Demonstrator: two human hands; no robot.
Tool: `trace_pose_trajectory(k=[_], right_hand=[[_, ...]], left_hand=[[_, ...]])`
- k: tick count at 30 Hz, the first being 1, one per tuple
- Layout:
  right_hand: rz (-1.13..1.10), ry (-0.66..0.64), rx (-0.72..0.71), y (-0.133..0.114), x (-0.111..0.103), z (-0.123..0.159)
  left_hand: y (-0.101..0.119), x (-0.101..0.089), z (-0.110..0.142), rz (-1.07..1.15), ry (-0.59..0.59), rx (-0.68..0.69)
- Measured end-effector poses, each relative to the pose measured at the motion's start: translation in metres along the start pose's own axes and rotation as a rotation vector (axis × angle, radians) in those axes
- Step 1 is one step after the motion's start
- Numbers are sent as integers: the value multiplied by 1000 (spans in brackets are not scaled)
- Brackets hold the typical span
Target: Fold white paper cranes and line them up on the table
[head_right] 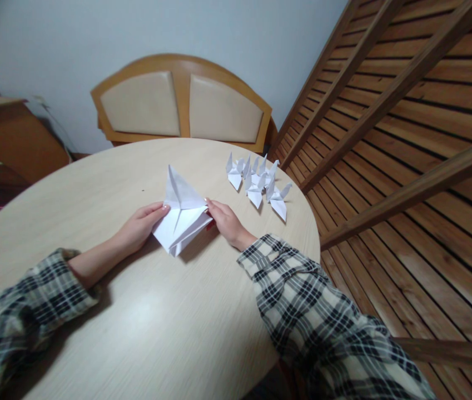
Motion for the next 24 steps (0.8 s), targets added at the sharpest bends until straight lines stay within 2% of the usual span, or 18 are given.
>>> trace_pose_trajectory(k=[6,24], right_hand=[[-33,-54,-11,2,2,0],[37,-24,-2,-5,4,-1]], left_hand=[[0,0,0,9,-3,-5],[1,3,3,22,-23,-18]])
Point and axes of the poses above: each hand's wrist, its own z-axis away from the middle knuckle, its own x-axis out of the palm, y = z × x, the point moved 6 cm from there along -z, towards the middle knuckle, and after that the axes turned 10 degrees about -x, right-handed, at the moved point
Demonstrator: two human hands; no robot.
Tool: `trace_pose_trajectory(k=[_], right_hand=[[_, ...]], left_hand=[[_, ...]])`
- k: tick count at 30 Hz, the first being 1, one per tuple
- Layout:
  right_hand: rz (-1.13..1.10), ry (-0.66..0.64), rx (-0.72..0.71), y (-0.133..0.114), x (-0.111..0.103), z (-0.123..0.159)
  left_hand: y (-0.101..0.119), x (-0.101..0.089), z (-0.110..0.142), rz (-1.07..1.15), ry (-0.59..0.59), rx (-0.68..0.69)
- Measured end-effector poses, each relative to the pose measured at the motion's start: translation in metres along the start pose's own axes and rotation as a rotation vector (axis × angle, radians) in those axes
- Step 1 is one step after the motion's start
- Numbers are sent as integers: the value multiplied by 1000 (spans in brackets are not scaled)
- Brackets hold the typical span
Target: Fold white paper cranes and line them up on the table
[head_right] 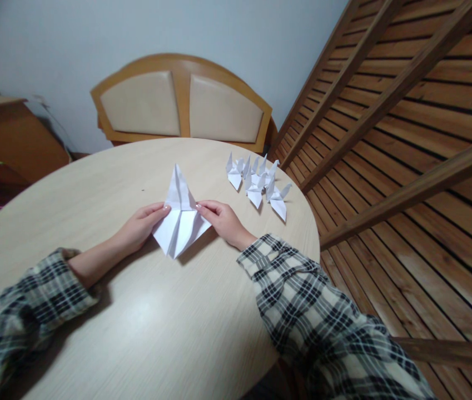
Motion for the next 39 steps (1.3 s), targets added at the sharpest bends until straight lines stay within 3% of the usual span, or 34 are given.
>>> trace_pose_trajectory(k=[39], right_hand=[[29,7,0,-3,0,1]], left_hand=[[1,3,2,-37,-32,-22]])
Point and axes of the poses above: each hand's wrist, its own z-axis away from the middle knuckle, its own x-axis out of the palm, y = z × x, the point moved 6 cm from there along -z, towards the middle knuckle, and after that the axes turned 10 degrees about -x, right-handed, at the moved point
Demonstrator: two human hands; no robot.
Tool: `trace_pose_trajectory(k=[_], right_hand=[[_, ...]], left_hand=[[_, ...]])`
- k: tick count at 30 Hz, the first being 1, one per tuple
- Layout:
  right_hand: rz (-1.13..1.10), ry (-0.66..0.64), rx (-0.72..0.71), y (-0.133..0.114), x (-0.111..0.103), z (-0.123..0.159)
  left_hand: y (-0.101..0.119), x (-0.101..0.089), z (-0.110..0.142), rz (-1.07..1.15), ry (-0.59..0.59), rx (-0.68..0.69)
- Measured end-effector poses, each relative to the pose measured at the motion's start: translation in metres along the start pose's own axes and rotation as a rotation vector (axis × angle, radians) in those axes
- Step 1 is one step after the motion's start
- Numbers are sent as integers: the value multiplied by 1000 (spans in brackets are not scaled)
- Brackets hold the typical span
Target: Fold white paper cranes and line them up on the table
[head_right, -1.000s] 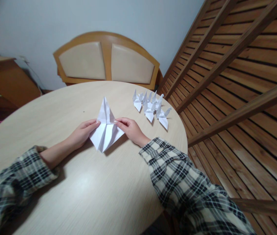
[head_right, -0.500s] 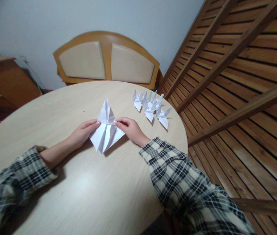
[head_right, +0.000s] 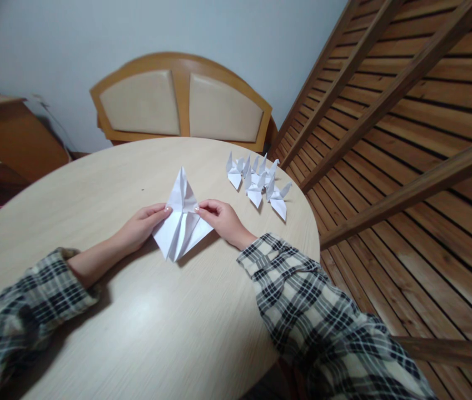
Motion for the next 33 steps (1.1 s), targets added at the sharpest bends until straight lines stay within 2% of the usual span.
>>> trace_pose_trajectory(k=[11,18,22,33], right_hand=[[-27,-6,66,10,3,-2],[-130,-144,170,18,6,-14],[-197,-218,175,23,9,-23],[-283,-283,195,32,17,-26]], left_hand=[[-3,-1,-2,-7,-24,14],[-2,-4,-3,-16,10,27],[-1,-4,-6,-15,26,41],[2,-2,-6,-2,56,54]])
Point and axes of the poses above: each hand's wrist, its own z-axis away from the middle knuckle, its own x-axis out of the palm, y = z × x, the point moved 6 cm from there along -z, towards the middle knuckle, and after that the axes turned 10 degrees about -x, right-handed, at the moved point
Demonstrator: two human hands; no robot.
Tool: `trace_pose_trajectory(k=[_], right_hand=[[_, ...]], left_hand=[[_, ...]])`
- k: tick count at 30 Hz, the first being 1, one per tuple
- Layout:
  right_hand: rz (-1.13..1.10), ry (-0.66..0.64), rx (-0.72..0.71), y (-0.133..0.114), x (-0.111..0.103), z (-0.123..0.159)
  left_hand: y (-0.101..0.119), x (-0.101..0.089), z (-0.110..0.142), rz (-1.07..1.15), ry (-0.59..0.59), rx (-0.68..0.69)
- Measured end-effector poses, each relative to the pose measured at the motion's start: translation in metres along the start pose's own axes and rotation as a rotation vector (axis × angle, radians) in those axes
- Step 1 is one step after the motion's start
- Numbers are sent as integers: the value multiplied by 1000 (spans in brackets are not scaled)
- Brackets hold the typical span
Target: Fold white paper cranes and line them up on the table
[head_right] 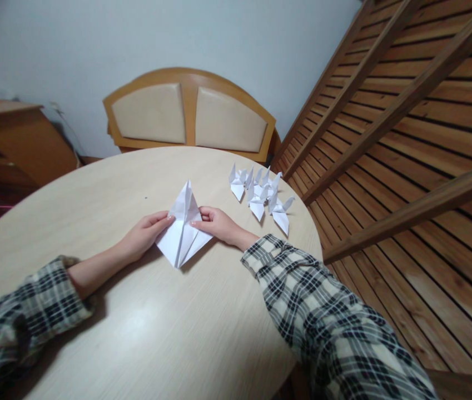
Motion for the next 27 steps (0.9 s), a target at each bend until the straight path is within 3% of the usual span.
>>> trace_pose_trajectory(k=[12,18,23,27], right_hand=[[88,50,-19,3,-3,0],[73,78,-18,3,-6,-3],[-28,-111,40,1,-5,-26],[-142,-202,92,4,-3,-50]], left_hand=[[-4,0,-4,-128,-46,18],[8,-4,-10,-429,-12,142],[30,-16,-21,-611,137,370],[29,-29,-36,-562,127,331]])
Point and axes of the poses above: each hand's wrist, its own z-axis away from the middle knuckle, its own x-axis out of the palm, y = z × x, the point moved 6 cm from there along -z, towards the middle knuckle, and after that the axes turned 10 degrees about -x, right-handed, at the moved point
